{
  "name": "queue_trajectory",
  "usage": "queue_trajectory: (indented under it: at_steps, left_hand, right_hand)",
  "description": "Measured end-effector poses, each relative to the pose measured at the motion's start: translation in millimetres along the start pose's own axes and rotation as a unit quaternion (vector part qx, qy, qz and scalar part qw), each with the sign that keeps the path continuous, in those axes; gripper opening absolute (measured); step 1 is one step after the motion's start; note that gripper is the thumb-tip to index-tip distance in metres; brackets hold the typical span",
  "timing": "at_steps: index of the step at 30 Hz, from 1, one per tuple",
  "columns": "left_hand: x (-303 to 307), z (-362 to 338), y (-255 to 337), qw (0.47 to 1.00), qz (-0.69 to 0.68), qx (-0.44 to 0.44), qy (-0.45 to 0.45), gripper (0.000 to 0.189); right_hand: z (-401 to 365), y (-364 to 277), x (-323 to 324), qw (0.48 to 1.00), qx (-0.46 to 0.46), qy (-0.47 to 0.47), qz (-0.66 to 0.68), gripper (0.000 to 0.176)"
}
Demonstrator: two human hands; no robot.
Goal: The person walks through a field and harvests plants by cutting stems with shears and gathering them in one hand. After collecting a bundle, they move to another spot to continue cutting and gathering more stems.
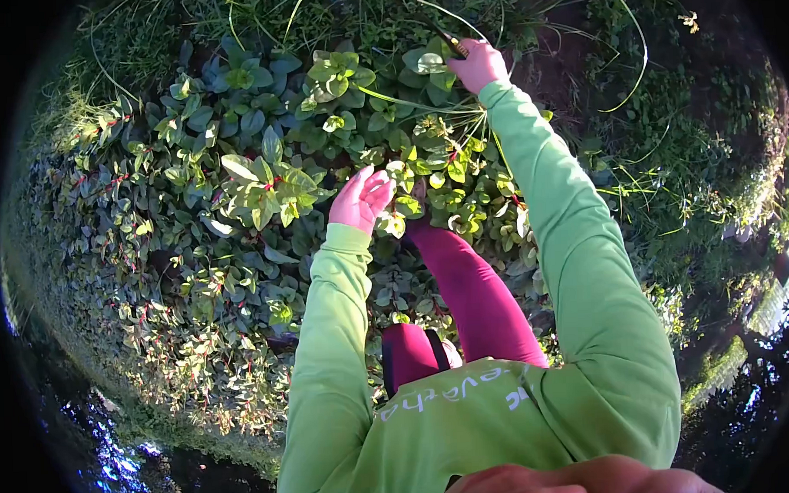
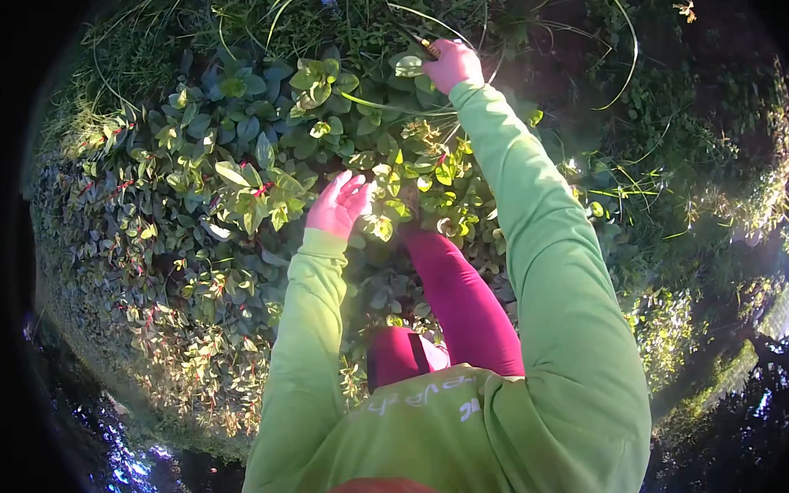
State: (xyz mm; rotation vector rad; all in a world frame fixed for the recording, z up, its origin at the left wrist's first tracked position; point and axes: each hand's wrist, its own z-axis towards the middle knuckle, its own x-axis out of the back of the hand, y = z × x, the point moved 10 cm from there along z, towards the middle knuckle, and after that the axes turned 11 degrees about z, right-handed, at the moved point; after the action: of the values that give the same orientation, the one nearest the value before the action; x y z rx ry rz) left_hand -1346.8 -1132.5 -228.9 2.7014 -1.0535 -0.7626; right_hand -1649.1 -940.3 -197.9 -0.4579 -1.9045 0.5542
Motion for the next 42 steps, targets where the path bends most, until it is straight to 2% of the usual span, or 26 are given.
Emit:
queue_trajectory:
  at_steps: [1,2,5,7,9,10,11,12,13,14,16,17,18,19,20,22,23,25,29,31,33,35,37,38,41,42]
  left_hand:
    - [-18.6,20.6,-1.6,0.999,-0.001,0.011,-0.052,0.047]
    - [-36.0,31.6,-7.1,0.997,-0.013,0.054,-0.051,0.04]
    - [-61.9,54.2,-43.8,0.977,0.052,0.202,-0.039,0.037]
    - [-55.4,81.7,-104.4,0.957,0.038,0.258,-0.128,0.03]
    - [-18.2,84.6,-123.7,0.939,0.29,0.184,-0.023,0.028]
    - [-8.5,75.6,-130.8,0.91,0.362,0.202,0.027,0.03]
    - [-5.2,60.0,-125.0,0.873,0.431,0.218,0.075,0.032]
    - [13.8,70.2,-132.7,0.849,0.506,0.126,0.086,0.035]
    - [21.0,73.7,-135.4,0.818,0.57,0.026,0.07,0.036]
    - [27.2,72.5,-137.9,0.768,0.632,-0.076,0.068,0.037]
    - [12.4,50.7,-120.2,0.749,0.654,-0.086,0.063,0.036]
    - [-0.4,33.9,-107.7,0.78,0.62,0.01,0.083,0.036]
    - [-11.6,24.0,-92.2,0.798,0.594,-0.031,0.098,0.035]
    - [3.2,27.5,-104.8,0.821,0.561,0.017,0.101,0.034]
    - [-2.0,23.8,-94.4,0.807,0.581,-0.07,0.074,0.034]
    - [-3.2,9.3,-78.4,0.847,0.526,-0.03,0.07,0.033]
    - [2.6,4.0,-81.1,0.886,0.457,0.04,0.072,0.032]
    - [15.4,-7.1,-79.7,0.914,0.379,0.11,0.09,0.03]
    - [25.6,-27.7,-76.6,0.9,0.403,0.147,0.072,0.029]
    - [41.4,-42.8,-84.3,0.911,0.37,0.178,0.043,0.045]
    - [56.1,-63.4,-94.4,0.958,0.235,0.162,-0.024,0.043]
    - [63.7,-110.1,-92.2,0.964,0.053,0.256,0.046,0.045]
    - [44.2,-144.1,-75.8,0.958,-0.085,0.267,0.052,0.048]
    - [51.9,-148.9,-93.9,0.964,-0.09,0.228,-0.107,0.048]
    - [65.1,-184.0,-96.9,0.959,-0.086,0.2,-0.183,0.045]
    - [88.2,-189.5,-115.4,0.96,-0.123,0.212,-0.135,0.046]
  right_hand:
    - [-32.9,-14.4,-11.8,0.999,0.036,-0.02,0.029,0.032]
    - [-72.2,-31.2,-19.4,0.993,0.079,-0.028,0.088,0.027]
    - [-183.1,-30.0,-60.9,0.97,0.034,-0.161,0.18,0.022]
    - [-230.3,-22.2,-71.3,0.956,0.035,-0.212,0.201,0.029]
    - [-231.0,-12.0,-68.0,0.924,0.021,-0.31,0.225,0.036]
    - [-219.5,19.5,-70.9,0.915,-0.08,-0.344,0.194,0.045]
    - [-191.2,23.6,-44.1,0.957,-0.055,-0.238,0.155,0.052]
    - [-165.0,23.8,-27.5,0.97,-0.088,-0.22,0.06,0.05]
    - [-138.3,25.3,-24.5,0.986,-0.03,-0.161,-0.002,0.04]
    - [-113.0,28.0,-38.5,0.978,-0.038,-0.199,-0.038,0.035]
    - [-83.2,20.1,-89.0,0.947,-0.02,-0.303,-0.107,0.032]
    - [-74.2,29.8,-129.0,0.939,0.003,-0.311,-0.144,0.034]
    - [-67.4,41.1,-149.8,0.933,-0.002,-0.315,-0.172,0.033]
    - [-59.5,47.8,-165.3,0.927,-0.008,-0.318,-0.2,0.033]
    - [-58.7,67.4,-177.8,0.907,-0.046,-0.356,-0.219,0.034]
    - [-71.5,112.3,-193.2,0.836,-0.101,-0.445,-0.304,0.033]
    - [-84.1,134.3,-196.0,0.78,-0.117,-0.491,-0.371,0.033]
    - [-94.8,162.5,-191.9,0.768,-0.111,-0.509,-0.372,0.04]
    - [-95.0,204.9,-158.8,0.78,-0.072,-0.465,-0.412,0.047]
    - [-84.5,195.0,-96.9,0.789,-0.125,-0.442,-0.408,0.046]
    - [-73.7,207.8,-73.8,0.872,-0.102,-0.38,-0.292,0.043]
    - [-77.7,160.6,-63.3,0.9,-0.096,-0.361,-0.226,0.04]
    - [-80.9,123.9,-68.1,0.923,-0.091,-0.337,-0.163,0.04]
    - [-80.3,108.3,-82.8,0.948,-0.066,-0.296,-0.094,0.044]
    - [-105.3,5.9,-125.4,0.964,-0.056,-0.251,0.068,0.058]
    - [-117.9,-17.7,-148.2,0.96,-0.064,-0.256,0.096,0.062]
